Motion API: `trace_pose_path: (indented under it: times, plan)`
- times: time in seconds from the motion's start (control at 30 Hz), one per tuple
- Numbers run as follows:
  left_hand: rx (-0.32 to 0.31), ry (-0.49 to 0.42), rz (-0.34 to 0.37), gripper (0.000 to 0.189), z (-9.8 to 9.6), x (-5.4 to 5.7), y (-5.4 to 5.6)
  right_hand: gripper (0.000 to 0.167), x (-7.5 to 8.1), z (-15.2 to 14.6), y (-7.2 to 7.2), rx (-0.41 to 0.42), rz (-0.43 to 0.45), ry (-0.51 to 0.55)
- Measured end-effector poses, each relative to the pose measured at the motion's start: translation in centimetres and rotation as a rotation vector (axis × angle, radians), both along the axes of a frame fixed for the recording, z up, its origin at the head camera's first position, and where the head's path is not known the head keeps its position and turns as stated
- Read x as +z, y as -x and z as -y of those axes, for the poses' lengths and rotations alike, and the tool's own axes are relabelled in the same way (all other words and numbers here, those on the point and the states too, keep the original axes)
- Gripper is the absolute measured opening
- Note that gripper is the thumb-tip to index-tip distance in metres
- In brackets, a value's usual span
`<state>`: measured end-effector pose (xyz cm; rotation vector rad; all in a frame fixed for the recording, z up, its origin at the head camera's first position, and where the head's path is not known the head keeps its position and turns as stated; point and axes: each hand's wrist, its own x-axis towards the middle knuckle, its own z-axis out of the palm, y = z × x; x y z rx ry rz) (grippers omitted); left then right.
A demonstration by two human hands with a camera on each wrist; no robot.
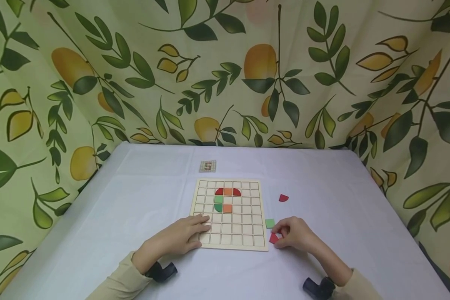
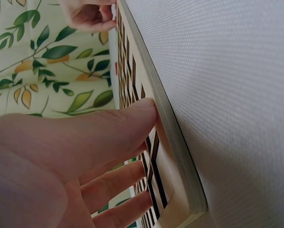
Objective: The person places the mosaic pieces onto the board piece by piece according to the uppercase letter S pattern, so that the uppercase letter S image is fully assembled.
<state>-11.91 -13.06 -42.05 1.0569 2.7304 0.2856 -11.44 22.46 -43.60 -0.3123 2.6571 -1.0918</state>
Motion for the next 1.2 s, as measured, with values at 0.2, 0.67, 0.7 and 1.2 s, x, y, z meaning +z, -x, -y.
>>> trace_pose_path:
  times: [0.2,0.67,0.7,1.2]
  plan:
    - [-0.001,-0.012,0.005,0.046,0.1,0.1,-0.1,0.021,-0.1,0.0,0.2,0.034,-0.001,0.018]
    - [-0.014,0.000,-0.008,0.045,0.1,0.1,-0.1,0.020,0.6,0.3,0.3,0.013,0.004,0.005]
    - [-0.013,-0.002,-0.007,0.045,0.1,0.1,-0.1,0.020,0.7,0.3,0.3,0.017,-0.001,0.004]
    - [-0.004,-0.005,0.008,0.045,0.1,0.2,0.0,0.022,1.5,0.6,1.2,0.090,-0.045,0.058]
